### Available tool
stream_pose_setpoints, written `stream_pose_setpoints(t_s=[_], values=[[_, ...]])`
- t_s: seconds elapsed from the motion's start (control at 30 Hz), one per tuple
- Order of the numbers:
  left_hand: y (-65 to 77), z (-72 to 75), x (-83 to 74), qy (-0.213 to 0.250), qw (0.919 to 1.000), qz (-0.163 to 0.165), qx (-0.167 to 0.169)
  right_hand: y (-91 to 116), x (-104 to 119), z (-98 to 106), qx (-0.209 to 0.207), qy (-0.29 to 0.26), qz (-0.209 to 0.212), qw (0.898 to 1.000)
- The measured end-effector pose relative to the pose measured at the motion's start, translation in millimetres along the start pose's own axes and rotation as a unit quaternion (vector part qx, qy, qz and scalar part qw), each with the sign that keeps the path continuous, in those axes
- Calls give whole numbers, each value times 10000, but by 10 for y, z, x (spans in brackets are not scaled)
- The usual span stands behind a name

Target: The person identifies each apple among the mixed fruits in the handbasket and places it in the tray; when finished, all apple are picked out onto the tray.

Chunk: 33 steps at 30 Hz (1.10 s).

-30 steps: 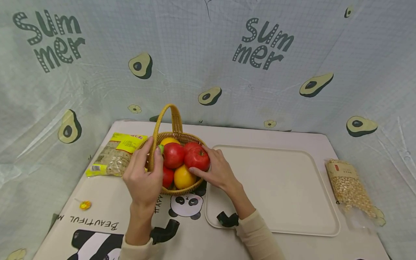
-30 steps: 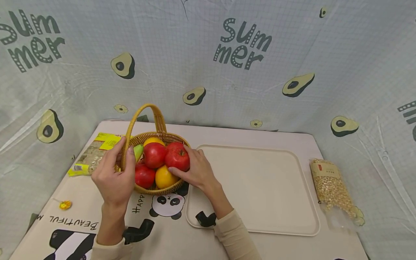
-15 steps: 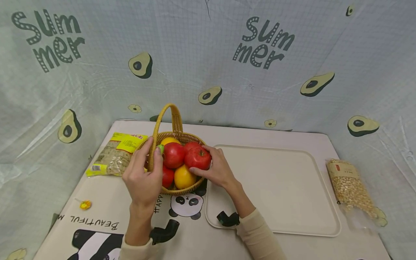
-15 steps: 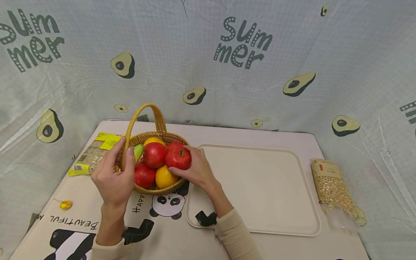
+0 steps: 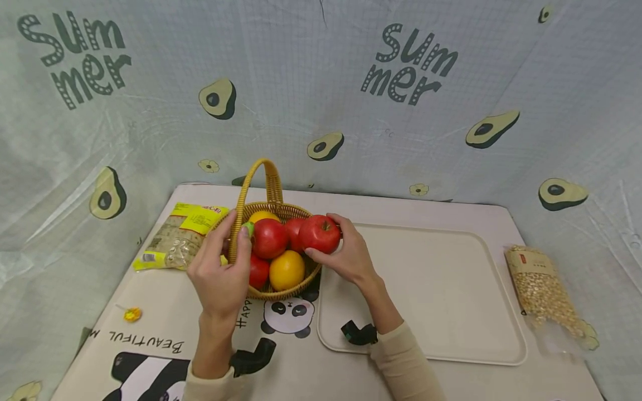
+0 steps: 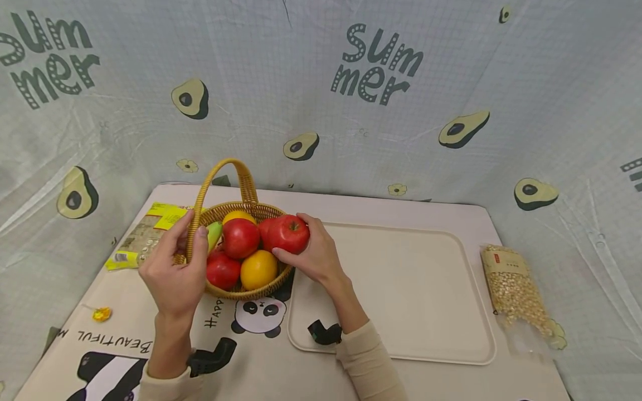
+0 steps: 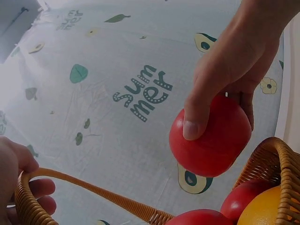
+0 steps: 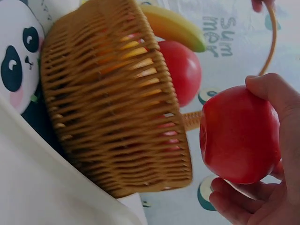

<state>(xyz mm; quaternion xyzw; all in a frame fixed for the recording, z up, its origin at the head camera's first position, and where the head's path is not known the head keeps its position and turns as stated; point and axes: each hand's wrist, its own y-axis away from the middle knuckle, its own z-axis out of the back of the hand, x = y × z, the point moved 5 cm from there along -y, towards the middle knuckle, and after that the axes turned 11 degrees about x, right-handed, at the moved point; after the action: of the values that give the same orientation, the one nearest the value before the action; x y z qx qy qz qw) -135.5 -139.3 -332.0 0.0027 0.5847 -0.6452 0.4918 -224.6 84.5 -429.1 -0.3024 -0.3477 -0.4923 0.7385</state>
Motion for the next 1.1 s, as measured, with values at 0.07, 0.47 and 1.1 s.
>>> stream_pose_setpoints(t_s=[0.07, 0.47, 1.1], values=[[-2, 4, 7, 54, 10000, -3, 3, 2, -9, 48, -98, -2, 21, 9999], [-22, 74, 63, 87, 9997, 186, -128, -5, -160, 313, -525, -176, -193, 9983], [-1, 427, 340, -391, 9970, 514, -424, -89, -510, 277, -493, 55, -575, 9971]])
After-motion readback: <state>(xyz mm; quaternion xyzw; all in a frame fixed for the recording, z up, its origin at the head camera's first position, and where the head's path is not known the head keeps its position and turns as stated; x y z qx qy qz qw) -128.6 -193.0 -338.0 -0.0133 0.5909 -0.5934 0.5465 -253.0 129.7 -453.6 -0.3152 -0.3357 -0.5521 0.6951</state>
